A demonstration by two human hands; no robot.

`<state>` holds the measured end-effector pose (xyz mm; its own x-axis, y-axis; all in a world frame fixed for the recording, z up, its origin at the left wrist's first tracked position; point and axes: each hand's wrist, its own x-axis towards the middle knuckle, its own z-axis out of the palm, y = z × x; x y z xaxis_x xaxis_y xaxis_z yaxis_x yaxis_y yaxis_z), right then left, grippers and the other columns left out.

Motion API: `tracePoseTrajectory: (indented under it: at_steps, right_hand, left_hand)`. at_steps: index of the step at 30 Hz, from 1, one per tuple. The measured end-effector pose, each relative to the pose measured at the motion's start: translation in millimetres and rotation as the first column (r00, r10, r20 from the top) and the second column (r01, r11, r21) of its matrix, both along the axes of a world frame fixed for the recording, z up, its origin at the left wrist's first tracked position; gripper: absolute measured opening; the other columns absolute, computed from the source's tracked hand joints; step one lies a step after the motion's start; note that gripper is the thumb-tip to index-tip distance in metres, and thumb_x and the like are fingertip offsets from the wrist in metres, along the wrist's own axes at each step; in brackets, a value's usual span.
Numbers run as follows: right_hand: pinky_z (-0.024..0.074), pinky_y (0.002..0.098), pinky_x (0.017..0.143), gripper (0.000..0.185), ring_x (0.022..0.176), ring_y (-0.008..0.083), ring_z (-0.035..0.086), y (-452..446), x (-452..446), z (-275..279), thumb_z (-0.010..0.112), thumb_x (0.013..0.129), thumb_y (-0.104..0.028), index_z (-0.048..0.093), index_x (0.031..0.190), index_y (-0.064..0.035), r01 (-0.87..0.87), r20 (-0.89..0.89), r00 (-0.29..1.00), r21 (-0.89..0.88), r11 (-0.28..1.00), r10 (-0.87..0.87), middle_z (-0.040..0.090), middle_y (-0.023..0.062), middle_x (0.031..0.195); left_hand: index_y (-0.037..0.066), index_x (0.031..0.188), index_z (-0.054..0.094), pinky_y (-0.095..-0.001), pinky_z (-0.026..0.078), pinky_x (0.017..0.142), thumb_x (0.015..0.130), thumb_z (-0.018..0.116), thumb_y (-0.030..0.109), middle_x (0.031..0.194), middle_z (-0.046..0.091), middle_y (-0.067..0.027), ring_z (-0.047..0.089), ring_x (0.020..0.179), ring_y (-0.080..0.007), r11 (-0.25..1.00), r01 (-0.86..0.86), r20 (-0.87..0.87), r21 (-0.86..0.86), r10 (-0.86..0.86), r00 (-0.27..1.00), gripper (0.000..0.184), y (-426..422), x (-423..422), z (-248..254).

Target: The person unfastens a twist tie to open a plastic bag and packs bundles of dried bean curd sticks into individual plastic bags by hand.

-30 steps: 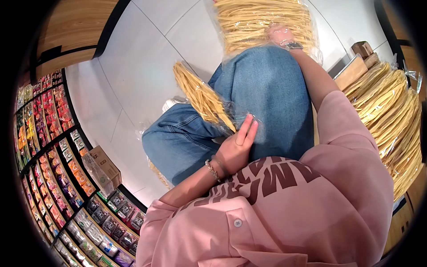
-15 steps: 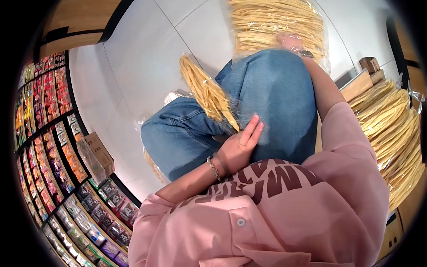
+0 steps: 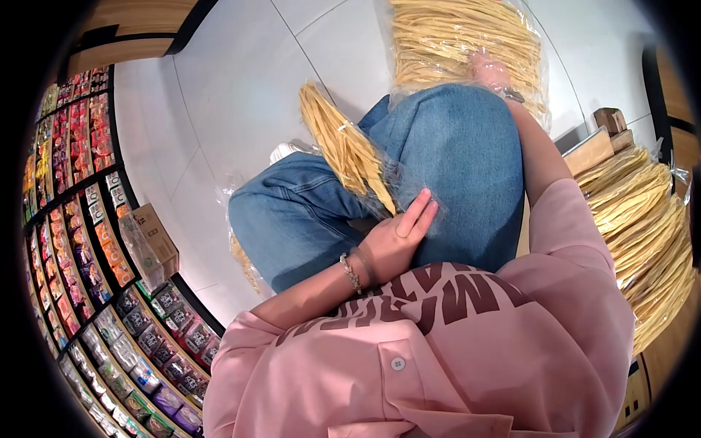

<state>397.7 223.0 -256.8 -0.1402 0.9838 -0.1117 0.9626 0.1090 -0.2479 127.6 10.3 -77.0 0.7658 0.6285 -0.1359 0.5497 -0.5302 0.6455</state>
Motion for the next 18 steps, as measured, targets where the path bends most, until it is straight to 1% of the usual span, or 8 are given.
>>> tracePoseTrajectory:
  at_steps: [3,4,6,9,12,14,15,18]
  right_hand:
    - [0.0472,0.0416,0.079,0.031,0.096,0.0299,0.058,-3,-5,8,0.042,0.085,-0.027,0.058,0.105,-0.0091,0.062,-0.076,0.995,-0.006,0.998,-0.062,0.060,0.0166,0.104]
    - [0.0473,0.0415,0.079,0.031,0.095,0.0301,0.058,-2,-6,13,0.044,0.084,-0.028,0.058,0.104,-0.0091,0.072,-0.077,0.994,-0.066,0.995,-0.078,0.060,0.0163,0.102]
    - [0.0475,0.0413,0.078,0.031,0.092,0.0306,0.059,0,-7,25,0.046,0.083,-0.030,0.059,0.102,-0.0090,0.092,-0.077,0.991,-0.186,0.978,-0.107,0.062,0.0158,0.099]
    - [0.0476,0.0410,0.078,0.032,0.093,0.0319,0.059,-1,-7,29,0.048,0.082,-0.031,0.060,0.100,-0.0074,0.058,0.001,0.998,-0.195,0.979,-0.059,0.062,0.0168,0.098]
    - [0.0473,0.0407,0.078,0.037,0.093,0.0323,0.058,2,-3,27,0.049,0.081,-0.033,0.058,0.105,-0.0066,0.069,-0.011,0.997,-0.237,0.969,-0.074,0.061,0.0170,0.099]
    - [0.0471,0.0404,0.078,0.040,0.094,0.0325,0.058,1,5,25,0.050,0.081,-0.034,0.056,0.110,-0.0073,-0.013,-0.067,0.998,-0.204,0.979,-0.001,0.061,0.0170,0.100]
    - [0.0470,0.0403,0.079,0.041,0.094,0.0326,0.058,0,5,32,0.051,0.081,-0.035,0.055,0.112,-0.0076,-0.053,-0.092,0.995,-0.183,0.982,0.037,0.061,0.0169,0.100]
    - [0.0463,0.0398,0.080,0.045,0.096,0.0329,0.057,-13,5,61,0.054,0.080,-0.034,0.052,0.117,-0.0088,-0.085,-0.186,0.981,-0.134,0.987,0.059,0.061,0.0168,0.102]
  left_hand:
    - [-0.006,0.128,0.031,-0.0364,0.047,0.078,0.069,0.048,-0.003,0.138,0.021,-0.0267,0.057,0.080,-0.0313,1.000,-0.002,-0.003,-0.009,0.002,1.000,0.062,0,0,0]
    - [-0.006,0.128,0.031,-0.0358,0.047,0.079,0.068,0.048,-0.003,0.137,0.022,-0.0272,0.058,0.084,-0.0320,1.000,0.008,-0.019,-0.005,-0.008,1.000,0.062,1,0,0]
    - [-0.007,0.127,0.030,-0.0348,0.048,0.081,0.068,0.050,-0.003,0.135,0.024,-0.0282,0.058,0.092,-0.0334,1.000,0.027,-0.052,0.003,-0.027,0.998,0.062,1,0,1]
    - [-0.007,0.127,0.031,-0.0348,0.048,0.081,0.068,0.049,-0.003,0.135,0.024,-0.0284,0.058,0.093,-0.0333,1.000,0.025,-0.054,0.005,-0.025,0.998,0.062,2,0,2]
    - [-0.007,0.127,0.031,-0.0344,0.047,0.082,0.068,0.049,-0.004,0.135,0.024,-0.0286,0.057,0.094,-0.0332,1.000,0.020,-0.053,0.004,-0.020,0.998,0.062,2,1,3]
    - [-0.008,0.127,0.030,-0.0343,0.047,0.083,0.068,0.048,-0.004,0.135,0.024,-0.0286,0.057,0.095,-0.0335,0.999,0.021,-0.073,-0.027,-0.023,0.997,0.062,4,2,6]
    - [-0.008,0.127,0.030,-0.0343,0.047,0.083,0.068,0.048,-0.004,0.135,0.024,-0.0286,0.057,0.096,-0.0336,0.999,0.022,-0.080,-0.040,-0.025,0.996,0.062,5,2,7]
    - [-0.009,0.127,0.030,-0.0349,0.046,0.084,0.067,0.047,-0.004,0.136,0.022,-0.0286,0.056,0.098,-0.0346,0.998,0.027,-0.099,-0.050,-0.032,0.995,0.063,5,3,6]
